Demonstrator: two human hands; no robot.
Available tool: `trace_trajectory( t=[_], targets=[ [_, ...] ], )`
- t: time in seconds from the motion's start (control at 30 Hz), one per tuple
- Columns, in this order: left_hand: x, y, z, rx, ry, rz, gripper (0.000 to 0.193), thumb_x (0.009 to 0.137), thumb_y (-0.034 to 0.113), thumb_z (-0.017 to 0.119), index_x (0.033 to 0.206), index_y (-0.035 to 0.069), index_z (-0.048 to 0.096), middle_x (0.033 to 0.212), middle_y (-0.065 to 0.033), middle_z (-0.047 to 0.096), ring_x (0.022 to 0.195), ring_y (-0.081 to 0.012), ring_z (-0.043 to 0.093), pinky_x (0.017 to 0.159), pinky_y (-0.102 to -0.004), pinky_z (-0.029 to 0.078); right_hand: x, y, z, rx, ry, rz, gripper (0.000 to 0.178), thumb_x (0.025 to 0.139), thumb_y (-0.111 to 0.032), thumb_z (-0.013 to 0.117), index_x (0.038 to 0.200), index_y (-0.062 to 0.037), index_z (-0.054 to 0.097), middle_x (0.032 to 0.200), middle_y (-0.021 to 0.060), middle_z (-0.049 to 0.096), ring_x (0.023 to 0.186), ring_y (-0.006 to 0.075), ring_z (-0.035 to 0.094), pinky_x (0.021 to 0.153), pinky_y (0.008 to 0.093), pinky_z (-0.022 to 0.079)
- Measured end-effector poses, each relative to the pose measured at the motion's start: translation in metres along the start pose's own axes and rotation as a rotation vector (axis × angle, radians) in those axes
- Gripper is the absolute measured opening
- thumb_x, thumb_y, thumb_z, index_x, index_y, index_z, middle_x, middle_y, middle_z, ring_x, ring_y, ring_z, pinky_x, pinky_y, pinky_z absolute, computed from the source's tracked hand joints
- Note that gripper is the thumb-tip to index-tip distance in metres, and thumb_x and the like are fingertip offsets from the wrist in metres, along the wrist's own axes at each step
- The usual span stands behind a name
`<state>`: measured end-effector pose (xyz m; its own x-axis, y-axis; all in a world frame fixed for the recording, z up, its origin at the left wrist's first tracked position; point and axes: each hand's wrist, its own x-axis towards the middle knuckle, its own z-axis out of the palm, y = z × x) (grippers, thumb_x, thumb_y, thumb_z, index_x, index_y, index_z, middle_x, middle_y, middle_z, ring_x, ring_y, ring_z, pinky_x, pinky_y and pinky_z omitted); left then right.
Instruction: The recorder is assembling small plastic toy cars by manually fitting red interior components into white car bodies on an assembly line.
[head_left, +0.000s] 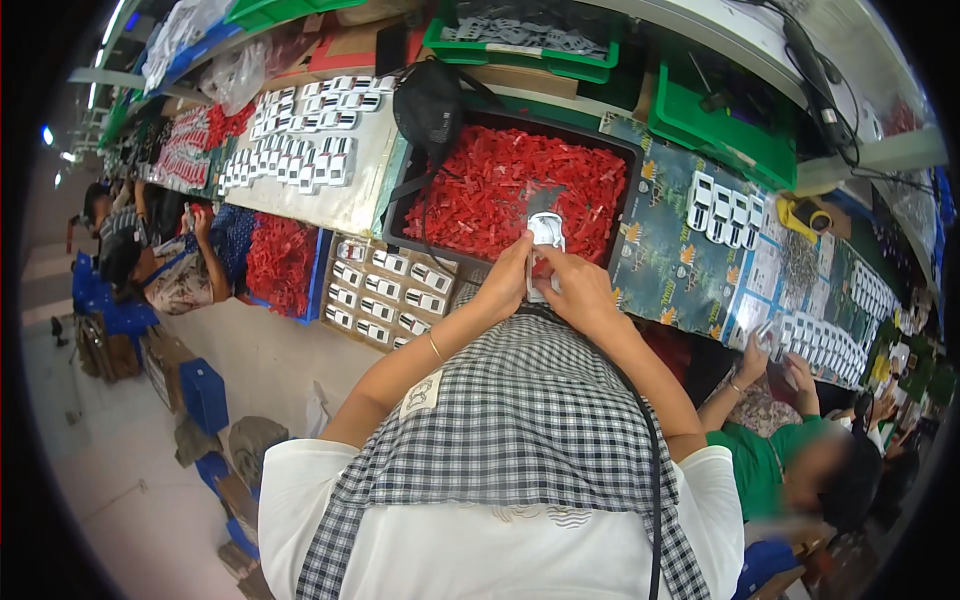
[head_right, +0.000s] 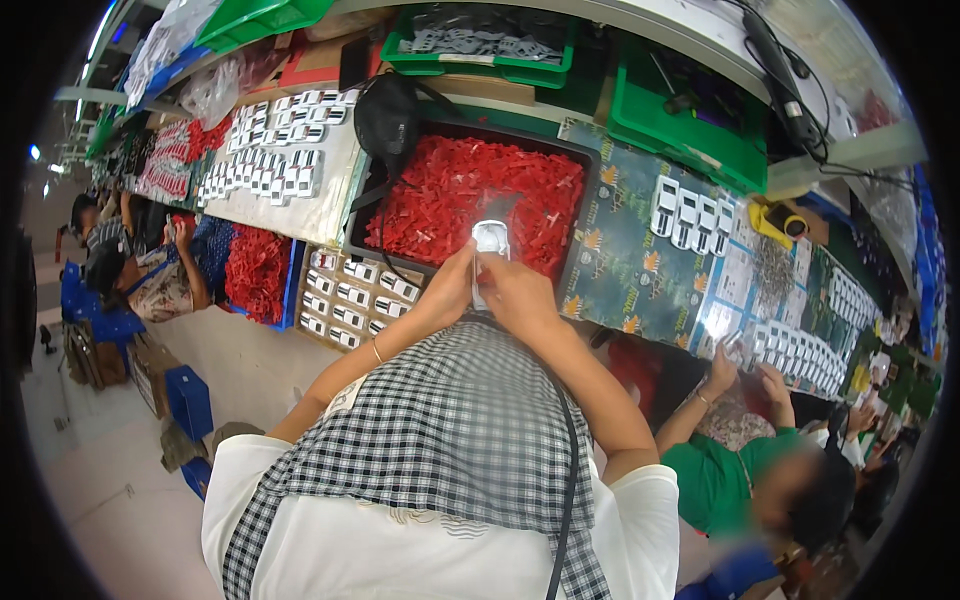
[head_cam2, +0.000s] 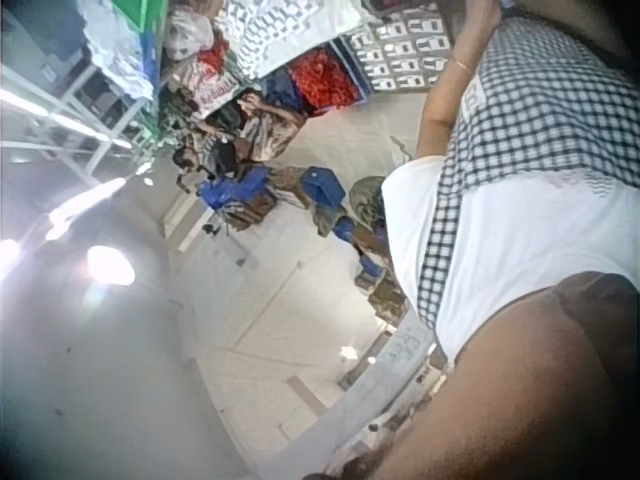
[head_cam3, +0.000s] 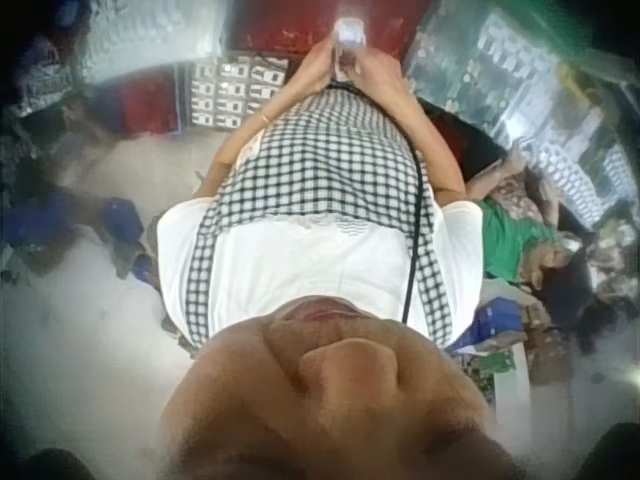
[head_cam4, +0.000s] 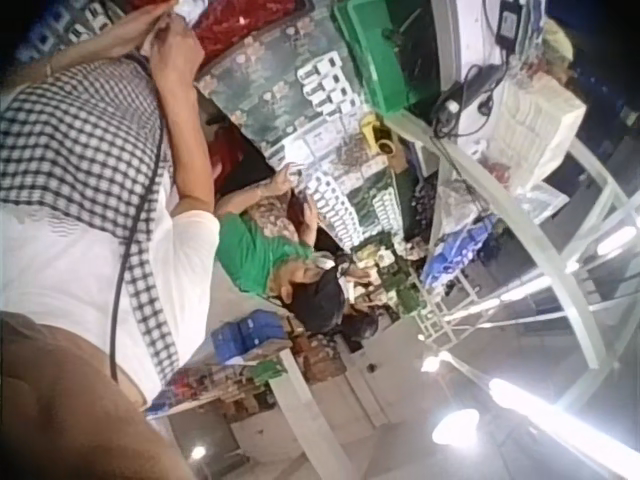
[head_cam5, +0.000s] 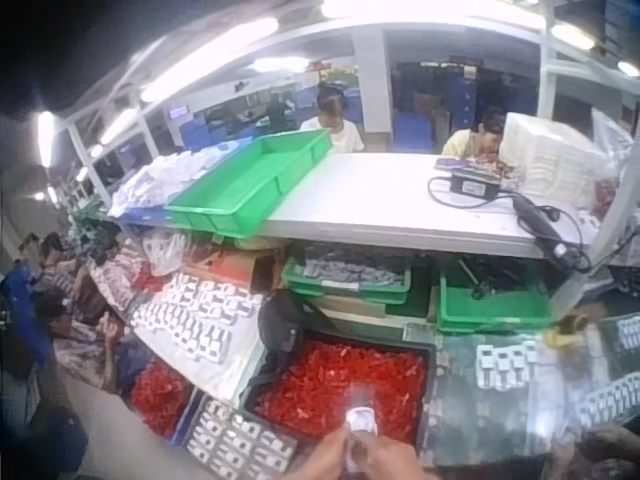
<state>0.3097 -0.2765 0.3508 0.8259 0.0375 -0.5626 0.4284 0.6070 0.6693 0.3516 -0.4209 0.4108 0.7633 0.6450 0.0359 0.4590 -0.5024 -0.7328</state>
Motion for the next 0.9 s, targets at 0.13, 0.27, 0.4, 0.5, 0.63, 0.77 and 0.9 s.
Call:
trace_trajectory(
  t=[0.13,0.27,0.4,0.5,0.63,0.77,0.9],
  targets=[
    [-0.007,0.003,0.023,-0.026,-0.052,-0.046,0.041,0.102,0.034,0.032,0.114,0.001,0.052,0.104,-0.0061,0.058,0.093,-0.0149,0.054,0.082,-0.0309,0.044,-0.016,0.012,-0.015,-0.022,0.070,0.017,0.039,0.069,-0.008,0.072,0.107,-0.0107,0.062,0.086,0.0054,0.058,0.082,0.0248,0.057,0.065,0.0367,0.049],
    [-0.007,-0.003,0.027,-0.018,-0.110,-0.027,0.038,0.101,0.034,0.036,0.110,0.001,0.054,0.102,-0.0073,0.059,0.092,-0.0135,0.057,0.081,-0.0307,0.048,-0.024,0.018,-0.011,-0.249,0.127,-0.086,0.024,0.067,-0.006,0.072,0.091,-0.0087,0.067,0.088,0.0055,0.053,0.085,0.0239,0.053,0.065,0.0352,0.048],
    [-0.012,-0.003,0.036,-0.008,-0.132,-0.050,0.037,0.102,0.032,0.036,0.111,0.002,0.054,0.101,-0.0064,0.059,0.092,-0.0118,0.056,0.081,-0.0286,0.047,-0.026,0.026,-0.001,-0.291,0.199,-0.144,0.017,0.067,-0.005,0.072,0.082,-0.0067,0.066,0.088,0.0055,0.054,0.083,0.0244,0.053,0.065,0.0350,0.046],
    [-0.007,-0.015,0.029,-0.001,-0.126,-0.016,0.035,0.102,0.031,0.035,0.111,0.002,0.053,0.101,-0.0051,0.058,0.092,-0.0103,0.055,0.080,-0.0272,0.047,-0.027,0.023,-0.002,-0.237,0.387,-0.118,0.016,0.067,-0.005,0.073,0.080,-0.0059,0.065,0.089,0.0052,0.054,0.083,0.0241,0.053,0.065,0.0353,0.045],
    [-0.018,-0.007,0.041,0.035,-0.113,0.031,0.034,0.102,0.030,0.036,0.111,0.002,0.054,0.098,-0.0027,0.057,0.092,-0.0082,0.053,0.079,-0.0260,0.046,-0.025,0.027,0.001,-0.206,0.448,-0.091,0.014,0.068,-0.006,0.073,0.080,-0.0062,0.065,0.093,0.0059,0.055,0.084,0.0245,0.052,0.068,0.0360,0.043],
    [-0.021,-0.008,0.044,0.002,-0.066,0.045,0.035,0.101,0.031,0.037,0.112,0.002,0.054,0.098,-0.0025,0.057,0.089,-0.0084,0.054,0.079,-0.0265,0.046,-0.027,0.024,-0.002,-0.157,0.461,-0.097,0.018,0.067,-0.007,0.075,0.082,-0.0071,0.065,0.102,0.0081,0.054,0.086,0.0249,0.051,0.075,0.0367,0.041],
    [-0.023,-0.006,0.048,0.131,-0.144,0.090,0.029,0.099,0.024,0.045,0.109,0.001,0.057,0.098,-0.0030,0.060,0.087,-0.0075,0.056,0.074,-0.0252,0.047,-0.030,0.022,-0.007,-0.115,0.518,-0.065,0.032,0.067,-0.007,0.076,0.096,-0.0065,0.062,0.107,0.0106,0.052,0.088,0.0261,0.050,0.082,0.0370,0.040]
  ],
)
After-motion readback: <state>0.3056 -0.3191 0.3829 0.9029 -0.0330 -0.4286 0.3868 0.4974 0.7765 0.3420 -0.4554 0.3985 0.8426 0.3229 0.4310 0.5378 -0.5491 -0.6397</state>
